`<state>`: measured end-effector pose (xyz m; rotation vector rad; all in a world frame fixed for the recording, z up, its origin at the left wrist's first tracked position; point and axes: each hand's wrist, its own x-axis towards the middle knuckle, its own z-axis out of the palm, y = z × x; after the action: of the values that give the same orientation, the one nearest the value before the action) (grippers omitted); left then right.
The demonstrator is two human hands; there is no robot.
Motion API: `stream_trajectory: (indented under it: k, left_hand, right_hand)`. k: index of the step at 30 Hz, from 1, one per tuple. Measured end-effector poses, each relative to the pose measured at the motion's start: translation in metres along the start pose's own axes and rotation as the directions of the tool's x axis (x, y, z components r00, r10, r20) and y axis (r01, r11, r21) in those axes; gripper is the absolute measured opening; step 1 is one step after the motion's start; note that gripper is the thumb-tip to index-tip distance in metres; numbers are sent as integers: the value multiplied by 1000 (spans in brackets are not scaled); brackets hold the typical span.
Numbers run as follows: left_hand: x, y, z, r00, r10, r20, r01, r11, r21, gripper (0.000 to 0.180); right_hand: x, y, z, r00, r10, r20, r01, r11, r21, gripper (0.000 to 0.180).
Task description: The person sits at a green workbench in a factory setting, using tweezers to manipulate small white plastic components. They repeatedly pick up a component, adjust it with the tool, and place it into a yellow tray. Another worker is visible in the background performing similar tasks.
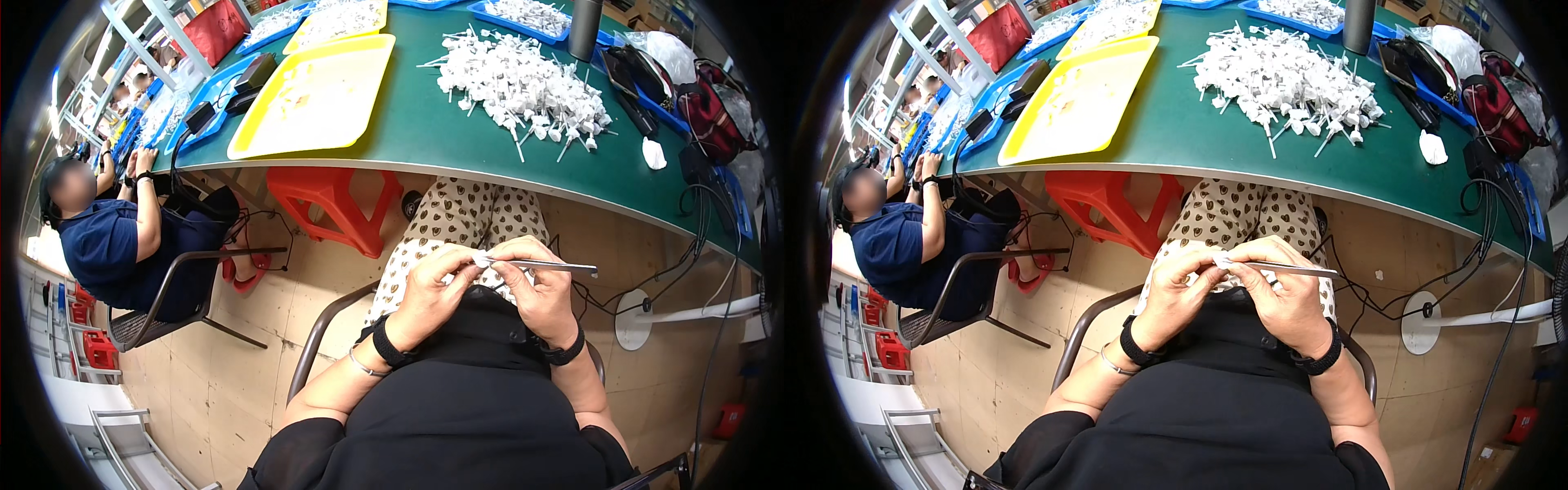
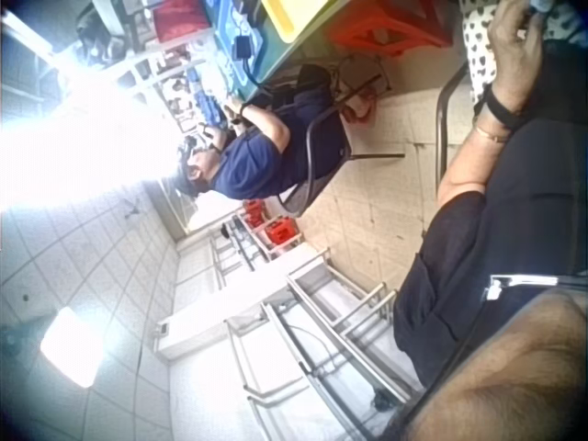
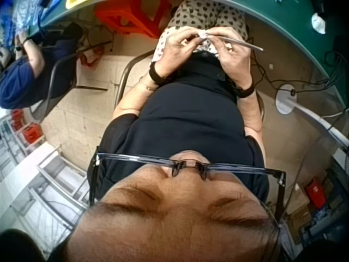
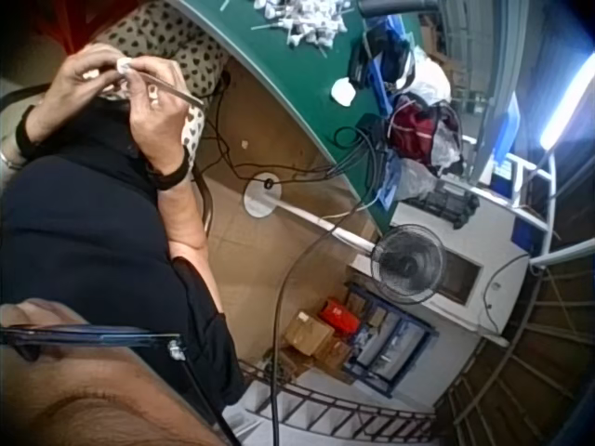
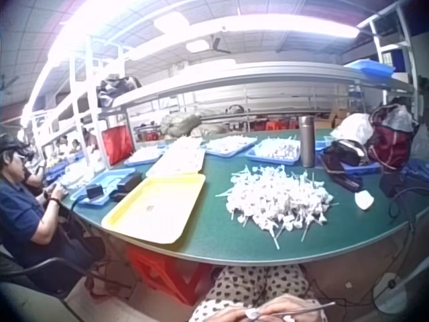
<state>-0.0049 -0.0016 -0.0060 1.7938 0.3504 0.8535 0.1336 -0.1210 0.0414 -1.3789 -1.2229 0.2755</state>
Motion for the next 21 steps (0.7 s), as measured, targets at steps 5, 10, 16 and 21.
stream_trajectory:
  k: [5,10,16,21]
  left_hand:
    - [2,5,-1,996,85,-8,-84,993,88,18]
    - [2,4,-2,999,42,32,-44,998,34,16]
    - [-2,-2,1,990,-124,69,137,964,-228,10]
    - [-2,-3,0,989,-127,75,142,958,-249,10]
  right_hand:
    - [4,2,3,977,-212,12,211,966,-148,7]
    - [0,7,6,977,-212,-25,208,972,-109,8]
    - [-9,20,6,999,44,-24,-34,945,324,6]
    - [-9,22,5,994,105,2,-97,908,408,9]
